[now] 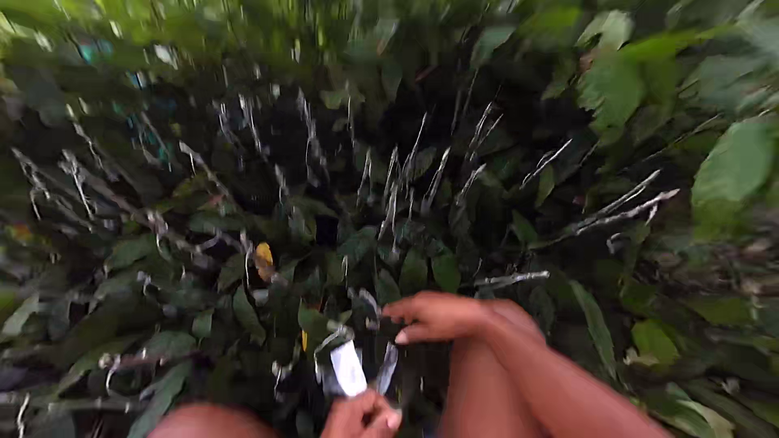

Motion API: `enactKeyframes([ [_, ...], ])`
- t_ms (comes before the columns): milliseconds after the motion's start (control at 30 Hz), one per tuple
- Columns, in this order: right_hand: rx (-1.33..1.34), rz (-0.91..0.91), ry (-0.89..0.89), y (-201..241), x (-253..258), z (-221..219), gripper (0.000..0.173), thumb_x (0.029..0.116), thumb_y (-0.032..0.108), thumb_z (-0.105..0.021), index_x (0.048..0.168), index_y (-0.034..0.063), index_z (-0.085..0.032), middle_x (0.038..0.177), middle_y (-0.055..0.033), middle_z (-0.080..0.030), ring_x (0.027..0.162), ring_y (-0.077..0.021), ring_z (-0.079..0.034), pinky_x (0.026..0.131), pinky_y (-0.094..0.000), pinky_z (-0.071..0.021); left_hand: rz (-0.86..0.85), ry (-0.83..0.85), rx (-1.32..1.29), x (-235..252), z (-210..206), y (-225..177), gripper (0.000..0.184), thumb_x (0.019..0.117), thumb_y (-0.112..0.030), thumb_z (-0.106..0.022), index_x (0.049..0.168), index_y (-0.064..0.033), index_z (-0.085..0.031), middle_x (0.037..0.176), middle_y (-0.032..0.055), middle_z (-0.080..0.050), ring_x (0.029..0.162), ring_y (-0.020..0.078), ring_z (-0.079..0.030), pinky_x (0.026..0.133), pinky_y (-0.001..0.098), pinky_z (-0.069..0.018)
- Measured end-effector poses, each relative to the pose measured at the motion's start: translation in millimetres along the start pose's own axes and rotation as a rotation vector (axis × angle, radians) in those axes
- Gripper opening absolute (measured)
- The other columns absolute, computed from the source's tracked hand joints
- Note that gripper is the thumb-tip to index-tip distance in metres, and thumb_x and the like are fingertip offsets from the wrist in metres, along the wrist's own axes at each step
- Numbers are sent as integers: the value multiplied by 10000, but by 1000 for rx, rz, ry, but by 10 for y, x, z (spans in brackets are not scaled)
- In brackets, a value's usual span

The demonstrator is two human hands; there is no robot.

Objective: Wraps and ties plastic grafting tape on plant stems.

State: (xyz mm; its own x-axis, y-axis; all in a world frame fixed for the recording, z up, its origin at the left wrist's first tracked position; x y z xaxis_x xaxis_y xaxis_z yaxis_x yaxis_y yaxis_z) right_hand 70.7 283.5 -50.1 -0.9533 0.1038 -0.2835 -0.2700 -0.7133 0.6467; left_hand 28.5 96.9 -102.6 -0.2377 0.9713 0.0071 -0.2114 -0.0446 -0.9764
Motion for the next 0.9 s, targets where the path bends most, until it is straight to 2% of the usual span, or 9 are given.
enactKeyframes([
  [67, 50, 42, 49, 91, -73, -25, 446, 1018, 322, -648, 1368, 48, -624, 1222, -152, -709, 1095, -273, -699, 1008, -512, -538, -84, -45, -58, -69, 70, -52, 243, 975, -256, -684, 862, -41, -672, 694, -22, -612, 611, 10, -570, 582, 198, -507],
  [167, 73, 199, 55, 354, -244, -4, 313, 1010, 330, -647, 1147, 58, -723, 1027, -73, -746, 934, -158, -712, 873, -420, -590, -232, -47, -113, -100, 136, -167, 310, 981, -338, -693, 832, -75, -625, 748, -19, -587, 704, 13, -565, 653, 186, -492],
  [267, 113, 257, 86, 583, -385, -94, 347, 1014, 314, -651, 1225, 41, -692, 1143, -79, -729, 1038, -113, -699, 949, -324, -574, -327, -35, -154, -136, 160, -189, 293, 980, -379, -688, 861, -125, -605, 857, -29, -591, 895, 33, -575, 815, 211, -484],
  [333, 235, 212, 43, 615, -390, -197, 342, 1017, 293, -644, 1240, 36, -682, 1127, -69, -727, 989, -78, -701, 899, -273, -585, -380, -34, -164, -148, 196, -230, 279, 980, -392, -683, 887, -143, -597, 910, -38, -576, 968, 33, -561, 882, 214, -468],
  [433, 617, 80, -101, 509, -329, -437, 264, 1028, 248, -617, 1175, 42, -692, 999, -20, -732, 839, -48, -685, 758, -231, -580, -417, -38, -131, -163, 213, -305, 288, 979, -403, -683, 888, -145, -592, 928, -30, -568, 990, 40, -554, 913, 222, -460],
  [533, 1156, -78, -200, 388, -257, -763, 230, 1022, 224, -577, 1180, 70, -643, 1006, -24, -733, 758, -87, -699, 641, -244, -587, -444, 14, -97, -200, 129, -350, 307, 985, -404, -676, 888, -126, -585, 959, 0, -568, 1006, 54, -557, 925, 225, -467],
  [667, 1663, 193, -141, 406, -207, -1045, 308, 1024, 282, -616, 1282, 120, -661, 1005, -28, -695, 734, -80, -646, 642, -225, -559, -487, 128, -294, -253, -16, -337, 312, 1002, -426, -633, 895, -134, -603, 957, -7, -579, 992, 63, -565, 917, 240, -463],
  [767, 1610, 437, -147, 501, -263, -940, 330, 1013, 260, -641, 1313, 123, -658, 1060, -13, -687, 765, -51, -626, 666, -206, -535, -475, 161, -396, -244, -35, -318, 328, 1017, -438, -607, 909, -128, -606, 956, -16, -584, 1002, 53, -569, 923, 228, -459],
  [900, 1477, 273, -378, 449, -312, -811, 131, 951, 165, -722, 1071, 118, -741, 914, 13, -703, 678, -15, -610, 609, -181, -527, -463, 168, -392, -219, -62, -286, 301, 1024, -420, -605, 913, -141, -608, 934, -30, -590, 989, 45, -563, 920, 231, -447],
])
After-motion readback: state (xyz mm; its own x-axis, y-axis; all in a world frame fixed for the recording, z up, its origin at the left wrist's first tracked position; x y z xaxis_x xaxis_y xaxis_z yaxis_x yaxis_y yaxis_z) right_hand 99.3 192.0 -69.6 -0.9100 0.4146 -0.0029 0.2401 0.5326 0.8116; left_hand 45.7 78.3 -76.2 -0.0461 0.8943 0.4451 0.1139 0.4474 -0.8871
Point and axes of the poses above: each hand's wrist, its own x-axis towards the middle knuckle, its own z-axis out of the back of the hand, y = z × x, the point moved 9 cm from there along x, towards the middle knuckle
